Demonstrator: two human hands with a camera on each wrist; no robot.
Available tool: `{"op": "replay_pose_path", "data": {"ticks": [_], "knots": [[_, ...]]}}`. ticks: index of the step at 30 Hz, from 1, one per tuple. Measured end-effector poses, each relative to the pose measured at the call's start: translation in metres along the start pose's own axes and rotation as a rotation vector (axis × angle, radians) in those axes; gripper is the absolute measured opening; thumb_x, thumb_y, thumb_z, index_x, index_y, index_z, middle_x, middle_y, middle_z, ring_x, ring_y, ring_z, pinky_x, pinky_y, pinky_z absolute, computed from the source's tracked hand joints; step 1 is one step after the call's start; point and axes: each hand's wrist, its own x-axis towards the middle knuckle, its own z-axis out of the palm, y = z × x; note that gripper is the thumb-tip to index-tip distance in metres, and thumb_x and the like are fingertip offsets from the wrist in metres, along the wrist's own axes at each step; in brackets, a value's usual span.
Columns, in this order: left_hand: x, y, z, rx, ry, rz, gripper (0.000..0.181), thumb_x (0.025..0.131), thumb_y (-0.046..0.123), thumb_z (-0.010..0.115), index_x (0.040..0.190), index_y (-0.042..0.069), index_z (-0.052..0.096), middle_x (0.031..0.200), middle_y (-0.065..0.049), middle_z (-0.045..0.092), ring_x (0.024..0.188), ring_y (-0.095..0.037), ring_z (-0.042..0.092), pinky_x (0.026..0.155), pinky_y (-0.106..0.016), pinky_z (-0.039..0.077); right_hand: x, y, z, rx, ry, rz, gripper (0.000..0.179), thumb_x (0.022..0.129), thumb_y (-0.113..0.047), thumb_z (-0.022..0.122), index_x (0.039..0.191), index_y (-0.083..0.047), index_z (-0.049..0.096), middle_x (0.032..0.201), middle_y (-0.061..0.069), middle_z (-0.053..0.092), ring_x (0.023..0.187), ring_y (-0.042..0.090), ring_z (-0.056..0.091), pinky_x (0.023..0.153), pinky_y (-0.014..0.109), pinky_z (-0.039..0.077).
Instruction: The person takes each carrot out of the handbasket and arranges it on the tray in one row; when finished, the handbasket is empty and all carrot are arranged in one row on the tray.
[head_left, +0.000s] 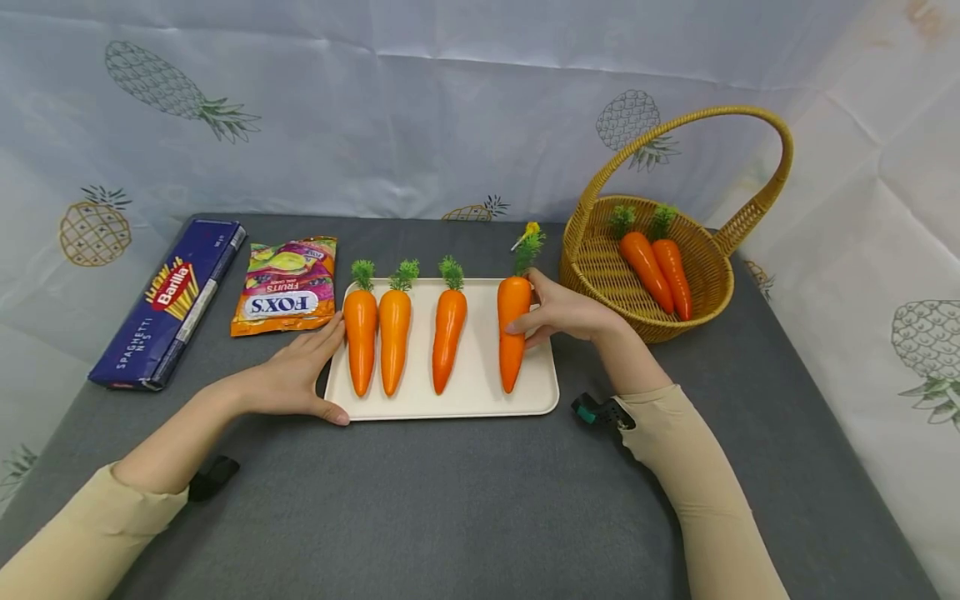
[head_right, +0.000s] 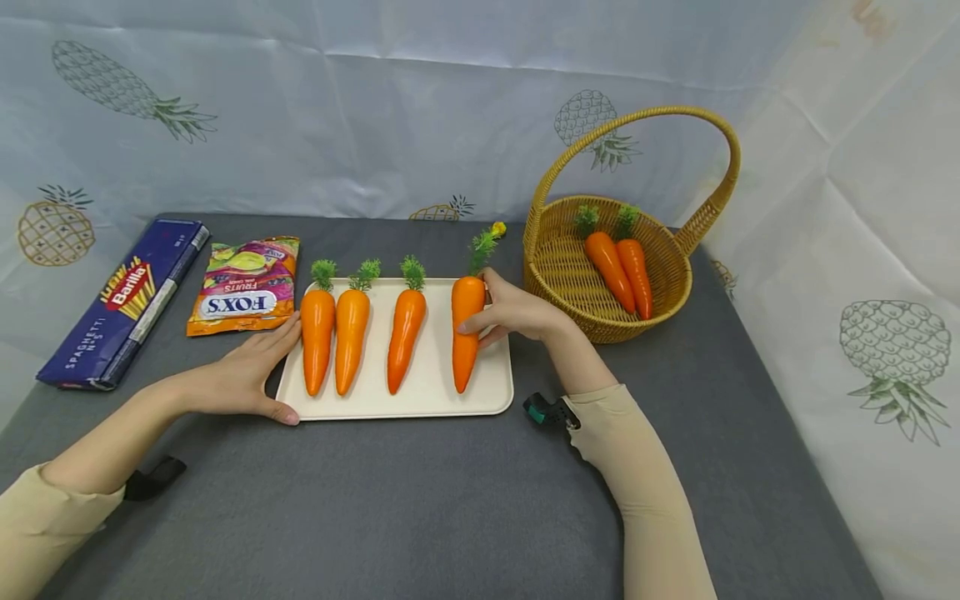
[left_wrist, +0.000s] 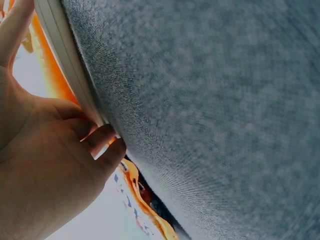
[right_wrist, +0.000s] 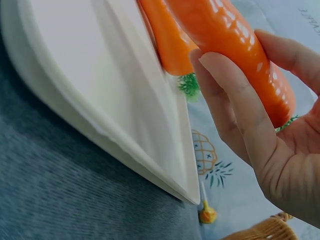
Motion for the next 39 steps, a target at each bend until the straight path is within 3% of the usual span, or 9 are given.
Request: {"op": "replay_pose_path", "data": {"ticks": [15,23,31,39], "knots": [[0.0,0.002,0.0,0.0,-0.012,-0.007,0.134,0.069,0.067,0.077,0.158,-0.002,0.003,0.167,-0.022,-0.008,0.148,-0.057,0.01,0.112,-0.077,0.014,0.015,0.008,0.015,0.041,0.007,0.051,0.072,0.085,-0.009,0.073,0.139,-0.009,0.025,0.124,0.019,0.054,0.091,0.026,0.072,0.076,0.042,0.063],[0.0,0.001,0.0,-0.003,-0.009,-0.003,0.135,0.069,0.066,0.078,0.158,-0.002,0.002,0.167,-0.022,-0.008,0.147,-0.058,0.009,0.112,-0.078,0.013,0.021,0.008,0.022,0.041,0.005,0.086,0.097,0.088,-0.013,0.072,0.156,-0.013,0.002,0.134,0.021,0.053,0.086,0.023,0.073,0.077,0.039,0.063],[0.001,-0.001,0.0,0.006,-0.001,0.007,0.135,0.069,0.067,0.078,0.157,-0.003,0.002,0.167,-0.023,-0.007,0.147,-0.058,0.01,0.113,-0.076,0.013,0.029,0.007,0.029,0.06,0.021,0.094,0.088,0.089,-0.012,0.071,0.153,-0.014,0.011,0.128,0.021,0.057,0.082,0.021,0.072,0.072,0.035,0.063],[0.002,-0.001,0.0,0.011,-0.004,0.0,0.136,0.069,0.068,0.077,0.157,-0.003,0.002,0.167,-0.023,-0.007,0.147,-0.057,0.01,0.114,-0.076,0.013,0.03,0.009,0.041,0.043,0.044,0.098,0.08,0.088,-0.015,0.074,0.146,-0.01,0.018,0.131,0.02,0.053,0.086,0.021,0.073,0.076,0.038,0.063]]}}
